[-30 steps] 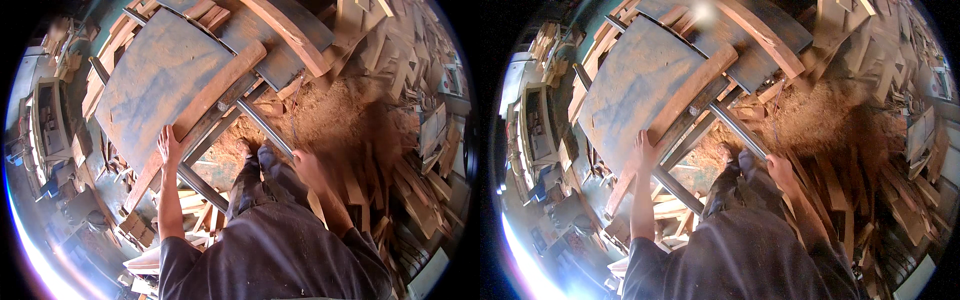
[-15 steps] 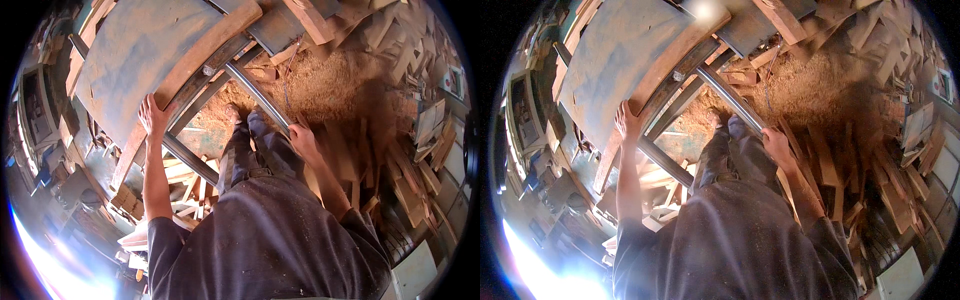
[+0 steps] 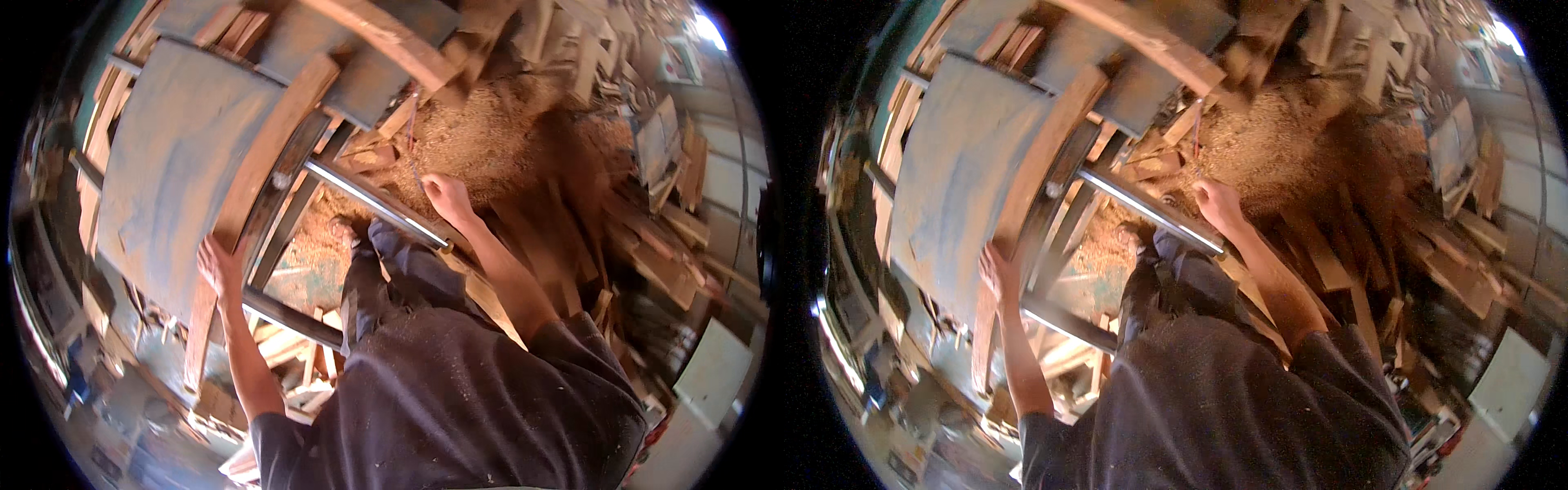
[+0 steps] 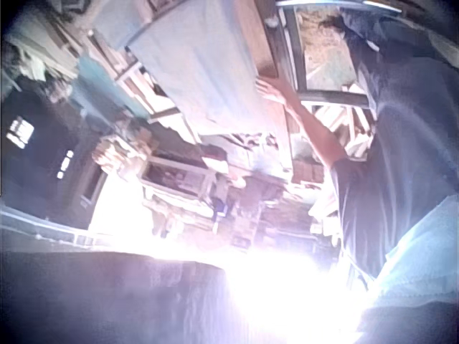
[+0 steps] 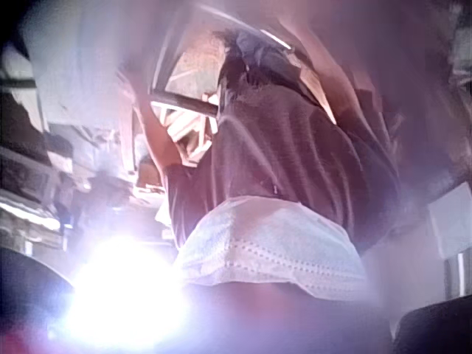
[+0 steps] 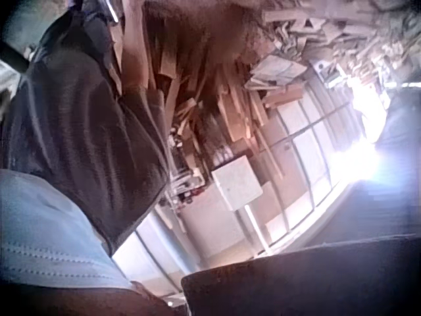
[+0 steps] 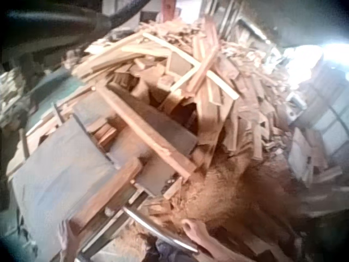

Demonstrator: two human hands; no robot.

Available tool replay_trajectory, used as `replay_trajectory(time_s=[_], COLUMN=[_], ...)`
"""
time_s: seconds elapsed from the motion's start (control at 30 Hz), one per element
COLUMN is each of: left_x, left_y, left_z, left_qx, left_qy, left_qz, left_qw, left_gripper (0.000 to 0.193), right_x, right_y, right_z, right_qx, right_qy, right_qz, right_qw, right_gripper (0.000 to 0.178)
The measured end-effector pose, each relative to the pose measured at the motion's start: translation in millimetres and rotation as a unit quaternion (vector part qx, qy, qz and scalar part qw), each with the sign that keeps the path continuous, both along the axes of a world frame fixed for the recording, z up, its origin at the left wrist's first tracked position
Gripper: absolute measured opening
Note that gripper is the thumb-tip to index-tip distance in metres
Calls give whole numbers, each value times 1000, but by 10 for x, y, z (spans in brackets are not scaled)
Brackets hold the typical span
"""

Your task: The person selects a piece of wood from a pile and uses a cordless drill to make a hole in it. They then move to a table saw and cut several pieces of wood, including a long plank and smaller offcuts. The person also uses a tape measure to measure a piece of wood.

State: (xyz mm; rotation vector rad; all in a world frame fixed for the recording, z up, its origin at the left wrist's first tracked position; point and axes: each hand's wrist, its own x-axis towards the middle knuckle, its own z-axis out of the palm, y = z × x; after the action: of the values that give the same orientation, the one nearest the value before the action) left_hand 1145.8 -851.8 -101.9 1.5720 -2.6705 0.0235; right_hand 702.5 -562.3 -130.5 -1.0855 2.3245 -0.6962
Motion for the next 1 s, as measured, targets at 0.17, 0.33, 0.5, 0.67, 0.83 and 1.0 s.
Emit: replay_trajectory(time_s=[0.17, 0.33, 0.5, 0.67, 0.83, 1.0], left_x=[167, 246, 261, -3, 341, 292], left_y=[-69, -45, -36, -82, -85, -113], left_z=[-194, -125, -54, 73, -11, -5], left_qx=[-1, 43, 131, 160, 161, 171], left_qy=[-92, -91, -108, -112, -98, -90], left_qz=[14, 23, 115, 154, 165, 184], left_qw=[996, 995, 979, 969, 968, 964], left_gripper=[88, 88, 96, 96, 104, 103], right_x=[-734, -1465, -2156, -2675, -2929, -3091], right_y=[-540, -982, -1341, -1723, -2200, -2358], right_z=[-404, -869, -1773, -2495, -2781, -3039], right_qx=[-108, -159, -199, -184, -240, -256], right_qy=[-205, -363, -326, -331, -401, -333], right_qz=[-262, -375, -402, -452, -471, -462], right_qw=[937, 838, 832, 808, 748, 781], right_gripper=[13, 16, 11, 21, 26, 27])
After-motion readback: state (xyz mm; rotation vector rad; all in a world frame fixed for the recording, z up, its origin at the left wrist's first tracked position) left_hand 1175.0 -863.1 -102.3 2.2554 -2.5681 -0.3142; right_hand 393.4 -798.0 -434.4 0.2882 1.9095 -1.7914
